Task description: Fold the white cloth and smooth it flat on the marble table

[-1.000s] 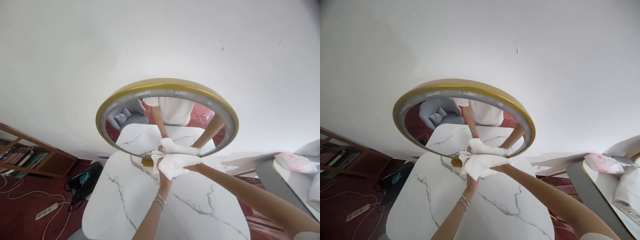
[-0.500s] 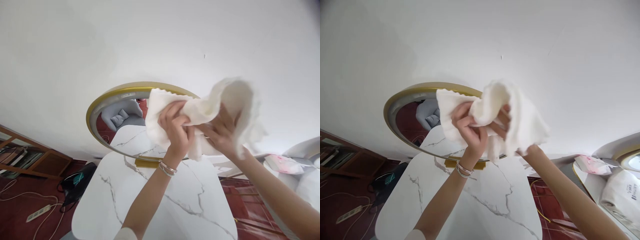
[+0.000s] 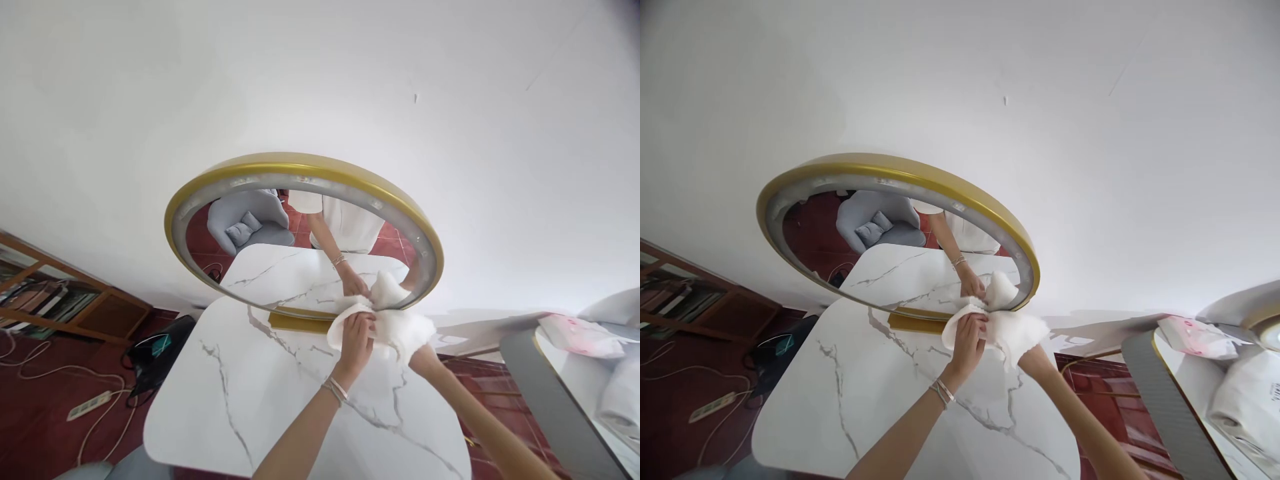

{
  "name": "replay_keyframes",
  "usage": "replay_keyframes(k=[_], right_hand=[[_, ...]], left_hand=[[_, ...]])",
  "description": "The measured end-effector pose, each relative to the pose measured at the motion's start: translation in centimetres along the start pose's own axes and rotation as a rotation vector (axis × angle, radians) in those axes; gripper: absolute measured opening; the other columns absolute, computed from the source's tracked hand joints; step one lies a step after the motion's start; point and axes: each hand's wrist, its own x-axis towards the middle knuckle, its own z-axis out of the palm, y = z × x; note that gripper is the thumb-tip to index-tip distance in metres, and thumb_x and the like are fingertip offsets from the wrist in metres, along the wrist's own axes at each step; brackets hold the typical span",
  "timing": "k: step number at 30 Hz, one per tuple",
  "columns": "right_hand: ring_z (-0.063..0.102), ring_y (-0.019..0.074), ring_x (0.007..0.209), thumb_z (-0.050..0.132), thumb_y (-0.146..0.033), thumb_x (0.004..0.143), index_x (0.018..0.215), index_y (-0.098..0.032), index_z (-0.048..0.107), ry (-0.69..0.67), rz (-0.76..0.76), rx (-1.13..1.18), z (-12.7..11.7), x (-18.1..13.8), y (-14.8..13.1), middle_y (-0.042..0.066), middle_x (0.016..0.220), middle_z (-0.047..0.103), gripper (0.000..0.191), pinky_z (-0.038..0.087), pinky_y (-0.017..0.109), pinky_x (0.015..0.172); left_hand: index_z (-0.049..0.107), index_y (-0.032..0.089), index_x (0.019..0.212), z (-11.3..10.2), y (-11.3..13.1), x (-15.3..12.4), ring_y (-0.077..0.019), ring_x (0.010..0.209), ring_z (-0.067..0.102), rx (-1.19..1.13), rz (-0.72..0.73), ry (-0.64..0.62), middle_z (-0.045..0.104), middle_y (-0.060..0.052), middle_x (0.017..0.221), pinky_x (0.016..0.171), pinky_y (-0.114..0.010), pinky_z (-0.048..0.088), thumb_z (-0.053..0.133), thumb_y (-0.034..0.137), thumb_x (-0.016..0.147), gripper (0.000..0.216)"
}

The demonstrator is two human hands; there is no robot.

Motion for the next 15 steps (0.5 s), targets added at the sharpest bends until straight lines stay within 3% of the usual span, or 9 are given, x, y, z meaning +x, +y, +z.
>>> replay_keyframes(k=[2,4,7,10,15], right_hand=[[0.058,0.0308,0.114,0.047,-0.025,0.088,0.116,-0.028,0.067,-0.148,-0.061,-0.026,1.7,-2.3,-0.7,0.008,0.121,0.065,0.034,0.047,0.049,0.097],[0.054,0.0311,0.122,0.043,-0.02,0.087,0.128,-0.03,0.06,-0.282,-0.11,-0.045,3.0,-4.4,-1.6,0.007,0.131,0.06,0.045,0.049,0.05,0.095],[0.045,0.0304,0.131,0.049,-0.03,0.088,0.137,-0.034,0.049,-0.333,-0.083,-0.013,3.9,-6.9,-3.3,0.005,0.141,0.05,0.049,0.048,0.049,0.097],[0.05,0.0293,0.127,0.049,-0.036,0.091,0.133,-0.032,0.051,-0.182,0.033,0.053,3.7,-8.1,-4.7,0.007,0.134,0.056,0.043,0.047,0.05,0.1],[0.053,0.0287,0.121,0.049,-0.038,0.092,0.12,-0.025,0.052,0.256,0.32,0.129,2.4,-8.7,-6.2,0.013,0.126,0.056,0.03,0.048,0.051,0.098]], left_hand=[[0.05,0.022,0.087,0.9,-1.1,-2.4,-0.0255,0.098,0.056,-0.007,-0.108,-0.148,0.061,-0.008,0.095,0.087,-0.043,0.046,0.04,0.001,0.073,0.026],[0.051,0.022,0.09,1.2,-1.7,-4.4,-0.0254,0.09,0.057,-0.006,-0.136,-0.213,0.06,-0.007,0.09,0.081,-0.042,0.049,0.04,0.002,0.073,0.028],[0.054,0.023,0.108,1.3,-1.7,-6.2,-0.0257,0.095,0.058,0.008,-0.147,-0.288,0.061,-0.006,0.1,0.086,-0.042,0.048,0.042,0.001,0.07,0.046],[0.053,0.026,0.121,1.3,-1.3,-6.5,-0.0278,0.102,0.056,0.04,-0.168,-0.355,0.06,-0.007,0.105,0.091,-0.043,0.046,0.044,0.002,0.07,0.057],[0.061,0.02,0.094,0.7,-0.1,-5.7,-0.0269,0.099,0.055,0.058,-0.177,-0.361,0.056,-0.009,0.097,0.088,-0.044,0.048,0.049,0.005,0.068,0.032]])
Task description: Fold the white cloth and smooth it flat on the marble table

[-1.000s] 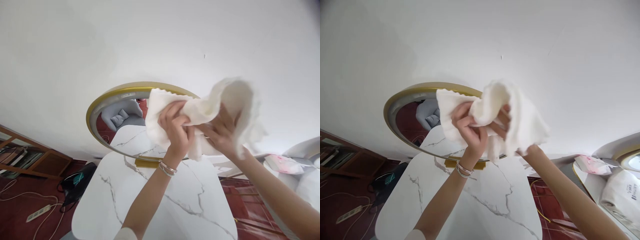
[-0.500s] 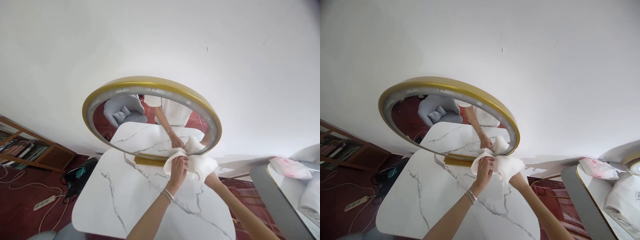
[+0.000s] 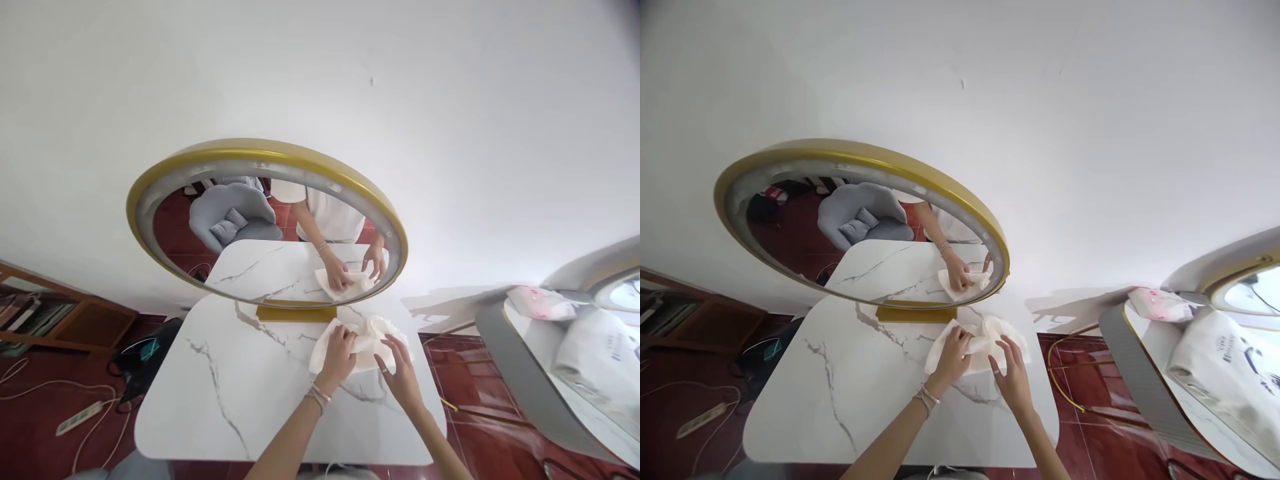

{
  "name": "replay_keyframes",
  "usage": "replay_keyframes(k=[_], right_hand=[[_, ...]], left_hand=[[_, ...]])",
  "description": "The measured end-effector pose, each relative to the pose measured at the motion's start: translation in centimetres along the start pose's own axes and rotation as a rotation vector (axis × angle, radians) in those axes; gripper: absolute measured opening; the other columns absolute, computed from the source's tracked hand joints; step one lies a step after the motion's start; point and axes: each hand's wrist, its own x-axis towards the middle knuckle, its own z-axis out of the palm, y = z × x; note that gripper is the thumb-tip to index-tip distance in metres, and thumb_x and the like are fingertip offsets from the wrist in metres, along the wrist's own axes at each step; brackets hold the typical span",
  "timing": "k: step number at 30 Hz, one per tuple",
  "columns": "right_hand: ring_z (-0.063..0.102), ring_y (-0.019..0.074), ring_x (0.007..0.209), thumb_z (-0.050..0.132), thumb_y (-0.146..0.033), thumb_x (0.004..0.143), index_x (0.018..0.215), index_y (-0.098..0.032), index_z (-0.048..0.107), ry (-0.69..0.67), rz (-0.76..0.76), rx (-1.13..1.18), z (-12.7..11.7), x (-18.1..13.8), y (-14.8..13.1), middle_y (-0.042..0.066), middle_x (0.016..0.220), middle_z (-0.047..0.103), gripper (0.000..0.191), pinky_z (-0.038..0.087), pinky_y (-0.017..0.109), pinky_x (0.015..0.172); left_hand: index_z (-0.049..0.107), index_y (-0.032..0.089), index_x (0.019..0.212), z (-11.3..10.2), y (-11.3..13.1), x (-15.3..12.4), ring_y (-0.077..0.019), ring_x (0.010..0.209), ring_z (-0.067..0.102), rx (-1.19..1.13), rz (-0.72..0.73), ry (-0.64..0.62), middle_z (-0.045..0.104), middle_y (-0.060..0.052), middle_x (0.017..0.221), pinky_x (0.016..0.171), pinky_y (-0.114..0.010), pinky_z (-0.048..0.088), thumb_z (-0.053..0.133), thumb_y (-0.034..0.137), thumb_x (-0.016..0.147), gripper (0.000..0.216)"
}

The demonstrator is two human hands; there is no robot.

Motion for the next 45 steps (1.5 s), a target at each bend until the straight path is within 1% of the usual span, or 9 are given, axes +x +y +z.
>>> replay_keyframes(k=[4,10,14,19,22,30,36,42,45], right_hand=[[0.049,0.0297,0.122,0.052,-0.042,0.09,0.125,-0.022,0.043,0.134,0.107,0.072,-0.8,0.7,-0.5,0.017,0.13,0.047,0.041,0.05,0.052,0.094],[0.034,0.0323,0.136,0.057,-0.036,0.083,0.126,-0.022,0.041,0.063,0.068,0.12,-3.1,3.1,1.0,0.018,0.147,0.032,0.048,0.042,0.055,0.102],[0.051,0.0268,0.123,0.053,-0.023,0.078,0.116,-0.022,0.05,-0.045,0.016,0.211,-5.5,4.0,1.2,0.013,0.138,0.048,0.038,0.048,0.045,0.095],[0.067,0.0213,0.091,0.055,-0.032,0.084,0.099,-0.024,0.057,-0.049,0.074,0.259,-7.8,3.6,-0.1,0.007,0.101,0.07,0.017,0.055,0.037,0.082],[0.068,0.021,0.088,0.056,-0.038,0.087,0.085,-0.025,0.052,-0.037,0.082,0.284,-8.6,3.1,-0.5,0.006,0.099,0.072,0.014,0.055,0.036,0.081],[0.069,0.0238,0.091,0.058,-0.044,0.084,0.082,-0.023,0.063,-0.15,0.155,0.226,-8.6,2.1,1.1,0.007,0.101,0.073,0.022,0.056,0.036,0.077],[0.07,0.0244,0.081,0.065,-0.051,0.078,0.079,-0.023,0.071,-0.167,0.23,0.243,-8.9,1.9,1.6,0.006,0.083,0.074,0.029,0.055,0.038,0.078],[0.065,0.025,0.103,0.068,-0.051,0.076,0.069,-0.022,0.068,-0.349,0.147,0.27,-10.3,3.8,-1.6,0.008,0.128,0.061,0.03,0.052,0.039,0.089],[0.067,0.0256,0.096,0.067,-0.053,0.076,0.068,-0.022,0.067,-0.398,0.147,0.23,-9.8,4.6,-2.8,0.009,0.1,0.072,0.031,0.052,0.038,0.083]], left_hand=[[0.058,0.021,0.093,-1.8,1.2,-0.3,-0.0286,0.118,0.05,-0.107,0.133,0.022,0.057,-0.01,0.119,0.104,-0.048,0.04,0.06,0.014,0.067,0.027],[0.059,0.023,0.094,-4.2,2.6,-1.3,-0.0227,0.102,0.06,-0.098,0.245,-0.178,0.068,-0.004,0.103,0.101,-0.043,0.041,0.049,0.003,0.063,0.038],[0.06,0.024,0.092,-5.1,3.0,-2.2,-0.0231,0.102,0.061,-0.103,0.226,-0.202,0.069,-0.004,0.105,0.094,-0.04,0.044,0.046,0.001,0.06,0.042],[0.058,0.023,0.089,-5.9,3.1,-2.7,-0.0228,0.097,0.061,-0.115,0.149,-0.165,0.069,-0.004,0.1,0.091,-0.04,0.045,0.046,0.002,0.061,0.037],[0.058,0.023,0.089,-6.3,3.1,-2.8,-0.0222,0.095,0.061,-0.117,0.141,-0.166,0.069,-0.003,0.098,0.09,-0.039,0.045,0.045,0.002,0.061,0.037],[0.057,0.023,0.089,-6.5,2.4,-2.6,-0.0224,0.097,0.061,-0.134,0.166,-0.189,0.069,-0.003,0.101,0.092,-0.04,0.044,0.045,0.004,0.064,0.034],[0.053,0.024,0.085,-7.7,1.0,-2.4,-0.0228,0.096,0.061,-0.082,0.233,-0.234,0.068,-0.003,0.097,0.094,-0.041,0.041,0.047,0.005,0.064,0.029],[0.051,0.023,0.084,-10.0,-0.6,-2.1,-0.0219,0.094,0.061,-0.016,0.266,-0.252,0.067,-0.003,0.092,0.09,-0.038,0.041,0.044,0.001,0.063,0.031],[0.052,0.023,0.083,-10.0,-1.1,-2.1,-0.0219,0.094,0.061,-0.015,0.292,-0.253,0.067,-0.002,0.092,0.088,-0.037,0.04,0.043,-0.001,0.063,0.032]])
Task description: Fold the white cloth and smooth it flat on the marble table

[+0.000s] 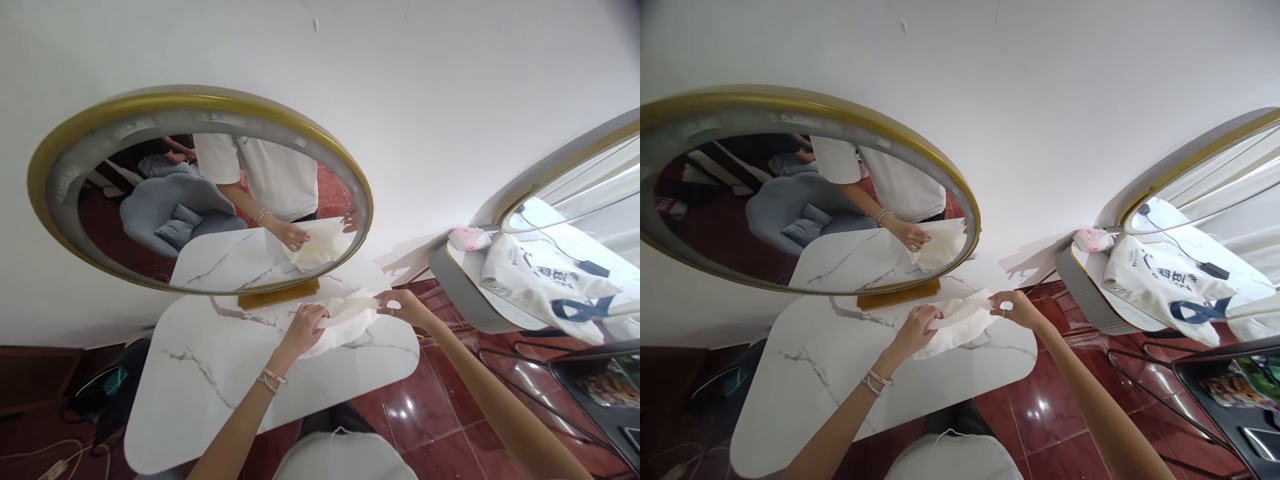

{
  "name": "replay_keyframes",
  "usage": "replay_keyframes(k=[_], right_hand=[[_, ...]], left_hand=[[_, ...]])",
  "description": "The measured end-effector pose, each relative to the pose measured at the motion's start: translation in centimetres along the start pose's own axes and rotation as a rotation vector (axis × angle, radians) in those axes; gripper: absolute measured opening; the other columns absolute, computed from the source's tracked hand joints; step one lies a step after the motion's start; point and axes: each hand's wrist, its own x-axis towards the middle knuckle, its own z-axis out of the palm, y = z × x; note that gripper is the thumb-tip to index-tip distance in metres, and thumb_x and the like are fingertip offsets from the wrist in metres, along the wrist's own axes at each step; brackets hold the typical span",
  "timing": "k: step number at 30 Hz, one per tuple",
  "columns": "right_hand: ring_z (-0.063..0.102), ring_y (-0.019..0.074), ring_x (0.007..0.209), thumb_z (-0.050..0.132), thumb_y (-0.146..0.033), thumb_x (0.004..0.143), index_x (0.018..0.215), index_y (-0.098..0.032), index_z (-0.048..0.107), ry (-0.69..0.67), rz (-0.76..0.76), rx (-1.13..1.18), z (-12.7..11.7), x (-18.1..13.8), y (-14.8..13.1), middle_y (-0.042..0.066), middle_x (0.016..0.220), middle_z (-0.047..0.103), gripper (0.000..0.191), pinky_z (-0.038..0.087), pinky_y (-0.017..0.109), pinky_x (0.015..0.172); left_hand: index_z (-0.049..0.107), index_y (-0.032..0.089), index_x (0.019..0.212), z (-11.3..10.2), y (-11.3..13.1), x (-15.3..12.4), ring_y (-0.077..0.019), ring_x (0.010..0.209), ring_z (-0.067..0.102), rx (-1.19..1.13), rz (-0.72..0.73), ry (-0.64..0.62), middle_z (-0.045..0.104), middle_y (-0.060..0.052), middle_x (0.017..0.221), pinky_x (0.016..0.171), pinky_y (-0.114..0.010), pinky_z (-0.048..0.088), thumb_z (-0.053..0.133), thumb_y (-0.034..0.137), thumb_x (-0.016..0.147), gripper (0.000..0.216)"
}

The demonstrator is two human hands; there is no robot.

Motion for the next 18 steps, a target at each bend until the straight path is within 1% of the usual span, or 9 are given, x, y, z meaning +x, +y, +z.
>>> replay_keyframes(k=[1,3,6,8,10,12,15,18], right_hand=[[0.068,0.0249,0.09,0.067,-0.052,0.076,0.068,-0.022,0.067,-0.001,0.006,-0.018,0.1,0.2,-0.1,0.007,0.09,0.073,0.032,0.052,0.037,0.08],[0.068,0.0221,0.079,0.068,-0.052,0.075,0.067,-0.021,0.068,0.005,0.023,-0.04,0.1,0.6,-0.1,0.006,0.08,0.073,0.032,0.052,0.034,0.075],[0.066,0.0189,0.072,0.071,-0.051,0.072,0.067,-0.02,0.069,0.034,0.055,-0.04,-0.6,0.7,0.1,0.005,0.079,0.072,0.032,0.051,0.03,0.069],[0.065,0.0186,0.071,0.072,-0.052,0.071,0.068,-0.019,0.07,0.062,0.079,-0.03,-1.3,0.5,0.1,0.005,0.077,0.071,0.033,0.05,0.029,0.067],[0.063,0.0184,0.07,0.073,-0.053,0.069,0.069,-0.019,0.071,0.083,0.106,-0.026,-2.0,0.4,-0.1,0.005,0.076,0.07,0.034,0.049,0.028,0.065],[0.062,0.0178,0.069,0.074,-0.053,0.067,0.069,-0.019,0.071,0.087,0.124,-0.029,-2.7,0.4,-0.6,0.005,0.076,0.07,0.035,0.049,0.028,0.064],[0.062,0.0178,0.069,0.074,-0.054,0.067,0.068,-0.019,0.07,0.075,0.13,-0.017,-3.8,0.4,-1.4,0.005,0.075,0.07,0.036,0.048,0.028,0.063],[0.064,0.0193,0.073,0.07,-0.055,0.071,0.073,-0.019,0.071,-0.004,0.115,0.004,-4.9,0.3,-1.8,0.005,0.077,0.071,0.036,0.049,0.029,0.066]], left_hand=[[0.053,0.023,0.084,0.1,-0.1,-0.1,-0.0217,0.094,0.061,0.003,0.01,0.0,0.067,-0.002,0.091,0.089,-0.037,0.04,0.043,-0.001,0.064,0.032],[0.053,0.023,0.084,0.3,-0.2,-0.2,-0.0213,0.094,0.061,0.015,0.029,-0.01,0.067,-0.002,0.09,0.092,-0.038,0.039,0.044,0.0,0.068,0.03],[0.055,0.024,0.091,0.0,-0.5,-0.6,-0.0213,0.093,0.062,0.053,0.027,-0.015,0.067,-0.002,0.092,0.094,-0.039,0.039,0.05,0.008,0.078,0.02],[0.054,0.024,0.103,-0.6,-0.8,-1.0,-0.0212,0.096,0.061,0.073,0.018,-0.006,0.067,-0.004,0.102,0.095,-0.039,0.038,0.053,0.021,0.085,0.018],[0.052,0.026,0.111,-1.3,-1.2,-1.5,-0.0203,0.099,0.061,0.086,0.011,0.0,0.066,-0.004,0.111,0.096,-0.039,0.037,0.05,0.032,0.091,0.021],[0.053,0.026,0.107,-1.9,-1.6,-2.2,-0.0188,0.098,0.061,0.092,-0.006,-0.016,0.066,-0.002,0.108,0.099,-0.039,0.035,0.045,0.037,0.094,0.019],[0.055,0.025,0.096,-2.6,-1.9,-3.0,-0.0183,0.094,0.061,0.077,-0.096,-0.031,0.067,0.0,0.098,0.103,-0.042,0.031,0.044,0.043,0.094,0.022],[0.056,0.025,0.097,-3.2,-1.8,-3.5,-0.0204,0.1,0.061,0.029,-0.249,-0.024,0.068,-0.001,0.104,0.102,-0.041,0.034,0.047,0.045,0.091,0.022]])
